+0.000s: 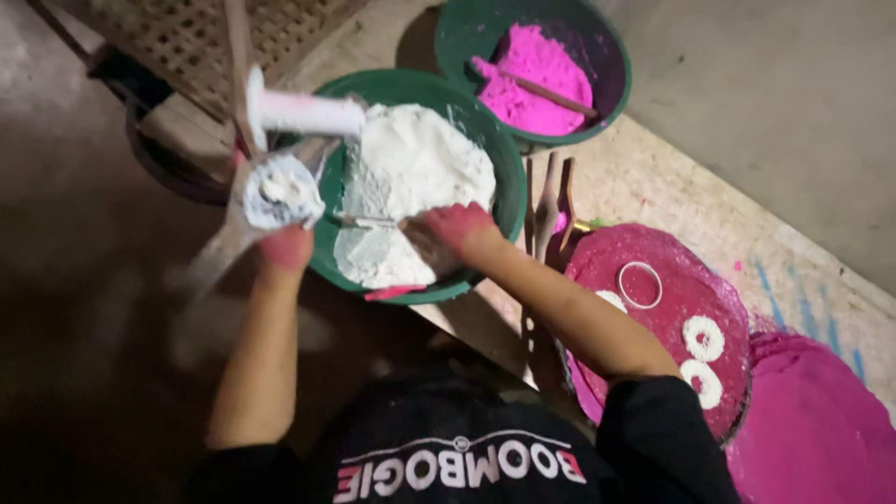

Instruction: The person uses a wooden mold to press white and pink powdery materials into circular shapes on a pink glittery surface. They repeatedly fill the mold, press it down, and lift it to form multiple white and pink rings.

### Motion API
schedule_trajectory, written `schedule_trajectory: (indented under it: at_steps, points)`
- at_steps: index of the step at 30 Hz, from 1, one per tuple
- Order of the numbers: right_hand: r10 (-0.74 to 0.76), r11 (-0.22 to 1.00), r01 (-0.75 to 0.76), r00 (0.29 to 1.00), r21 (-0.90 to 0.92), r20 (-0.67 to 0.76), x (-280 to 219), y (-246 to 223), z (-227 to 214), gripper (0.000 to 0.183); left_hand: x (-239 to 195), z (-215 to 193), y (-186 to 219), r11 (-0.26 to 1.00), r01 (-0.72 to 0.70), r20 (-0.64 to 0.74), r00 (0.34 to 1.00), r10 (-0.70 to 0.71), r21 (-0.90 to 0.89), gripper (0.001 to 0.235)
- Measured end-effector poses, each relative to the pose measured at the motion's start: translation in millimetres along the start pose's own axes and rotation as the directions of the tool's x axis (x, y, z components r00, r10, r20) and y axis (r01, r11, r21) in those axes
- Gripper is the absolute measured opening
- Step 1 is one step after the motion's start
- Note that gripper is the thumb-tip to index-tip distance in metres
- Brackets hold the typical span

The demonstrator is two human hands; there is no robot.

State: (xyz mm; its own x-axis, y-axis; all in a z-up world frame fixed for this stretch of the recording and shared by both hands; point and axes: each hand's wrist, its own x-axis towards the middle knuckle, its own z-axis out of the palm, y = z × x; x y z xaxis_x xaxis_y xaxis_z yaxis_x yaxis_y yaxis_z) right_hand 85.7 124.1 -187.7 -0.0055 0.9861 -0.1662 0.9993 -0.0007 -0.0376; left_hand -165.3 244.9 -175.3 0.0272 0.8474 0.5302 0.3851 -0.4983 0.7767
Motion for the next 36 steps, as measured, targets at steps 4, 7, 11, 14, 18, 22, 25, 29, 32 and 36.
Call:
schedule_trajectory:
  at_steps: [4,7,11,14,18,22,25,29,32,36]
  points:
    - [-0.064,0.998,0.063,0.997,0.025,0.044,-3,-6,-4,0.056,-22,14,-37,0.999,0.043,0.066,0.997,-0.041,-0.029,0.078]
    - [-0.037,0.993,0.010,0.974,0.120,0.222,18,7,-33,0.047,-28,21,-51,0.998,0.055,0.094,0.994,-0.051,-0.044,0.078]
    - [-0.085,0.993,0.084,0.996,-0.077,-0.004,46,20,-54,0.024,-30,30,-58,0.997,0.069,0.111,0.992,-0.064,-0.042,0.077]
    - [-0.187,0.976,0.160,0.964,-0.149,-0.191,73,12,-48,0.034,-31,31,-61,0.997,0.070,0.113,0.992,-0.064,-0.041,0.077]
    - [-0.323,0.929,0.275,0.930,-0.248,-0.178,103,-1,-22,0.026,-28,33,-64,0.998,0.049,0.110,0.993,-0.043,-0.049,0.076]
    - [-0.310,0.932,0.307,0.951,-0.193,0.013,101,-4,-7,0.022,-32,36,-70,0.998,0.018,0.096,0.995,-0.012,-0.063,0.076]
    - [-0.297,0.939,0.315,0.945,-0.137,0.138,83,-10,-15,0.026,-36,39,-73,0.998,-0.015,0.074,0.997,0.020,-0.066,0.075]
    - [-0.228,0.973,0.202,0.917,0.111,0.328,54,-24,-34,0.030,-33,38,-68,0.993,-0.092,0.048,0.994,0.095,-0.077,0.075]
    - [-0.324,0.944,0.275,0.875,0.183,0.359,21,-17,-48,0.047,-25,37,-54,0.984,-0.156,0.041,0.986,0.160,-0.091,0.074]
    - [-0.353,0.812,0.195,0.915,0.550,0.196,-37,18,-78,0.041,3,24,-20,0.941,-0.328,0.171,0.935,0.311,0.079,0.066]
